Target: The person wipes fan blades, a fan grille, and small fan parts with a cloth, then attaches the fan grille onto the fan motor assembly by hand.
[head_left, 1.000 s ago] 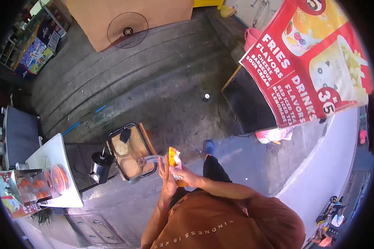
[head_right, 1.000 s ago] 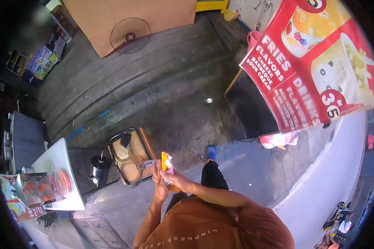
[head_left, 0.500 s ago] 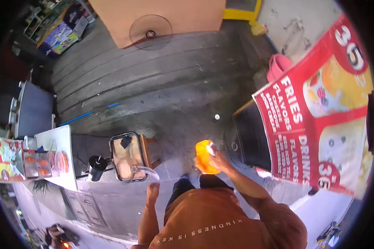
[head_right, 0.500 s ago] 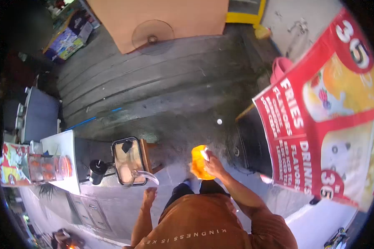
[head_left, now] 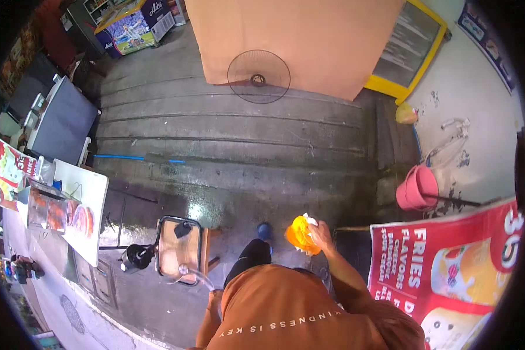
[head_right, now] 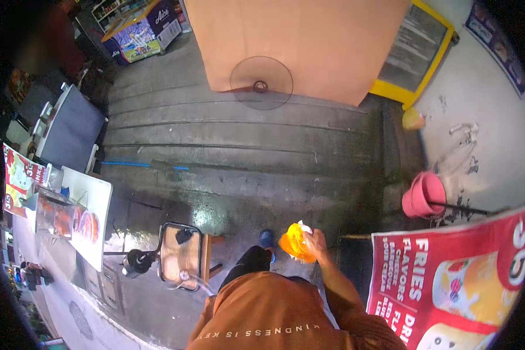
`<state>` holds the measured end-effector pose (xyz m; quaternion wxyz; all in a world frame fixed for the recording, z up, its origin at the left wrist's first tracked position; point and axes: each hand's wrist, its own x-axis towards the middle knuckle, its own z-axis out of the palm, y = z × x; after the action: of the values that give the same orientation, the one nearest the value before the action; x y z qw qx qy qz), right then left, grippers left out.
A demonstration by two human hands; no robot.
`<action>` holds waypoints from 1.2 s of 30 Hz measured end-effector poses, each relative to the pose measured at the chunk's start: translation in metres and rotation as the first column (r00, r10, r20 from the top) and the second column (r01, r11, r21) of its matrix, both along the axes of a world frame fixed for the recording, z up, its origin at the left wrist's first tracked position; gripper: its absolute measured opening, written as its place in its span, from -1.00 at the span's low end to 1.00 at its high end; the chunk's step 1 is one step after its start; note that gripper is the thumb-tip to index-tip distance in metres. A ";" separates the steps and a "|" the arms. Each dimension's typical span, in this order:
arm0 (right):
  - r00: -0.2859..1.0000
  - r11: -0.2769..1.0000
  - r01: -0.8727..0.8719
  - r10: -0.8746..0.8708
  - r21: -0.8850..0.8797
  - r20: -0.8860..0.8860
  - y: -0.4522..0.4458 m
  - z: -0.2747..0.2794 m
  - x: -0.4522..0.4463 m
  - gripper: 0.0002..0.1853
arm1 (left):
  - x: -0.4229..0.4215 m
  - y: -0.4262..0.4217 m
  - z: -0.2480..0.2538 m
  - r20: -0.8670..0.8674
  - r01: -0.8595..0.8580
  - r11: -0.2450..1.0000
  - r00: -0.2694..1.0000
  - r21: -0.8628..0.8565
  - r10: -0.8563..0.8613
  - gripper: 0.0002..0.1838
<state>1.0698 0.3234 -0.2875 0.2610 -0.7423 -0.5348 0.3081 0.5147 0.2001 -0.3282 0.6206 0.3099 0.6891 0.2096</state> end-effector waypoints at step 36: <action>0.958 0.984 -0.175 0.180 -0.045 0.224 1.088 -0.012 0.293 -0.20 | 0.392 0.392 0.282 -0.372 -0.715 0.568 0.698 -0.407 0.612 -0.59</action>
<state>1.3631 1.4112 -0.2996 0.1604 -0.7247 -0.6217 0.2501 0.9072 0.5920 -0.0460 0.4863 -0.1357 0.8392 0.2019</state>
